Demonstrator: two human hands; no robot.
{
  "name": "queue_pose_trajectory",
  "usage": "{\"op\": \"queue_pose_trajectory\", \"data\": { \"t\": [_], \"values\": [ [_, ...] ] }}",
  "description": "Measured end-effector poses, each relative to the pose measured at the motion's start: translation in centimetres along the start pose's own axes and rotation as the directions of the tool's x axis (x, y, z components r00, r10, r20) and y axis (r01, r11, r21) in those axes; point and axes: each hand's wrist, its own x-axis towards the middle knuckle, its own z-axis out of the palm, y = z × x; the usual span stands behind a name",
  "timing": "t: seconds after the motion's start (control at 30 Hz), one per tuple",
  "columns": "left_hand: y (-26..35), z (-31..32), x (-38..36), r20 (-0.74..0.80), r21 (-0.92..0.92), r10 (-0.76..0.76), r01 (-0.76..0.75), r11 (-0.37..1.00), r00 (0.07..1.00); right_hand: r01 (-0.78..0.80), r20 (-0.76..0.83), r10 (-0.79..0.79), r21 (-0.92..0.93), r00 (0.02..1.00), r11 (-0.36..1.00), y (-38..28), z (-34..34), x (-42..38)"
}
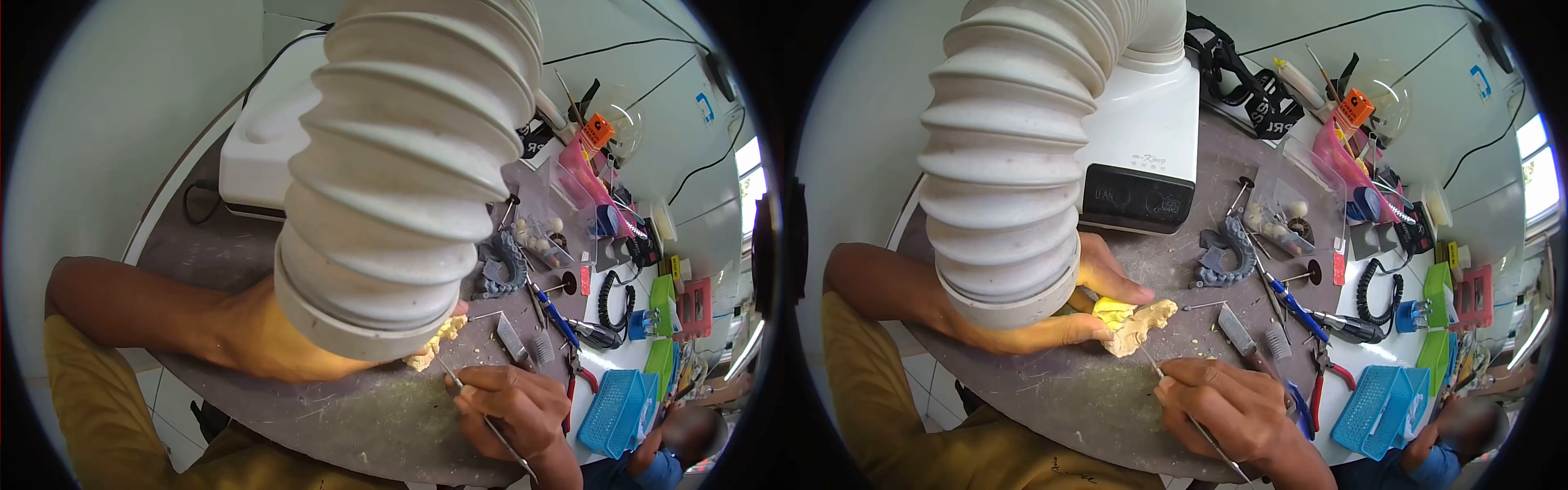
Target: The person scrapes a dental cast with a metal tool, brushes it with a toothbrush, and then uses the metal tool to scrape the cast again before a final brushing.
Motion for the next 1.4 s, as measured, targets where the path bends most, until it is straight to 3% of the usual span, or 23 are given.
{"op": "queue_pose_trajectory", "data": {
  "t": [0.03, 0.1, 0.27, 0.33, 0.43, 0.53, 0.67, 0.73, 0.77, 0.9, 0.97, 1.0, 1.07, 1.17, 1.3, 1.37, 1.4],
  "values": [
    [0.2, 0.0, 0.0, 0.0, 0.003, 0.002, -0.002, 1.0, 1.0, 0.002, -0.002, -0.002, -0.001, 1.0, 1.0, -0.1, 0.0, 0.0],
    [0.5, -0.1, 0.1, -0.019, -0.101, -0.063, 0.061, 0.993, 0.998, -0.151, -0.026, 0.151, -0.011, 0.988, 0.988, -0.2, 0.1, 0.0],
    [0.7, 0.1, 0.1, -0.036, -0.192, -0.107, 0.098, 0.976, 0.994, -0.163, -0.082, 0.165, 0.033, 0.983, 0.986, 0.2, 1.1, -0.3],
    [0.6, 0.3, 0.1, -0.05, -0.185, -0.091, 0.081, 0.979, 0.995, -0.168, -0.205, 0.217, 0.233, 0.954, 0.958, 1.0, 1.7, -0.9],
    [0.7, 0.2, 0.0, -0.052, -0.229, -0.11, 0.096, 0.969, 0.993, -0.128, -0.175, 0.152, 0.14, 0.973, 0.982, 0.6, 1.4, -0.8],
    [0.7, -0.2, 0.2, -0.002, -0.129, -0.088, 0.087, 0.988, 0.996, -0.042, -0.149, 0.043, 0.01, 0.988, 0.999, 0.0, 0.7, -0.7],
    [0.2, -0.1, 0.1, 0.001, -0.06, -0.027, 0.027, 0.998, 1.0, -0.058, -0.048, 0.056, -0.034, 0.997, 0.998, 0.1, 0.6, -0.7],
    [0.1, -0.1, 0.1, 0.001, -0.022, 0.011, -0.011, 1.0, 1.0, 0.007, -0.198, -0.003, 0.017, 0.98, 1.0, 0.1, 0.8, -0.8],
    [0.1, -0.1, 0.1, 0.004, -0.036, 0.008, -0.008, 0.999, 1.0, 0.006, -0.197, -0.002, 0.016, 0.98, 1.0, 0.0, 0.7, -0.7],
    [0.1, -0.2, 0.1, 0.057, -0.008, 0.017, -0.017, 1.0, 0.998, -0.024, -0.051, 0.022, -0.031, 0.998, 0.999, 0.3, 0.8, -0.3],
    [0.4, -0.4, 0.2, 0.074, -0.052, -0.013, 0.017, 0.999, 0.997, 0.017, -0.253, -0.003, 0.05, 0.967, 0.999, 0.1, 0.8, -0.7],
    [0.5, -0.4, 0.1, 0.091, -0.094, -0.048, 0.056, 0.994, 0.995, 0.017, -0.251, -0.004, 0.051, 0.968, 0.999, 0.2, 0.8, -0.6],
    [0.0, -0.1, 0.0, 0.068, -0.05, -0.004, 0.008, 0.999, 0.998, 0.008, -0.033, -0.01, -0.053, 0.999, 0.999, 0.4, 0.5, -0.4],
    [0.3, -0.3, 0.2, 0.046, -0.012, 0.032, -0.032, 0.999, 0.998, 0.006, -0.138, -0.007, -0.005, 0.99, 1.0, 0.1, 0.4, -0.5],
    [0.6, -0.3, 0.2, 0.018, -0.108, -0.05, 0.052, 0.993, 0.999, -0.041, -0.057, 0.039, -0.042, 0.998, 0.998, -0.1, 0.2, -0.8],
    [0.6, -0.2, 0.2, 0.009, -0.124, -0.046, 0.047, 0.991, 0.999, -0.032, -0.134, 0.034, 0.015, 0.99, 0.999, 0.0, 0.4, -1.0],
    [0.6, -0.2, 0.1, 0.0, -0.144, -0.042, 0.042, 0.989, 0.999, -0.023, -0.273, 0.051, 0.102, 0.961, 0.995, 0.2, 1.1, -1.6]
  ]
}}
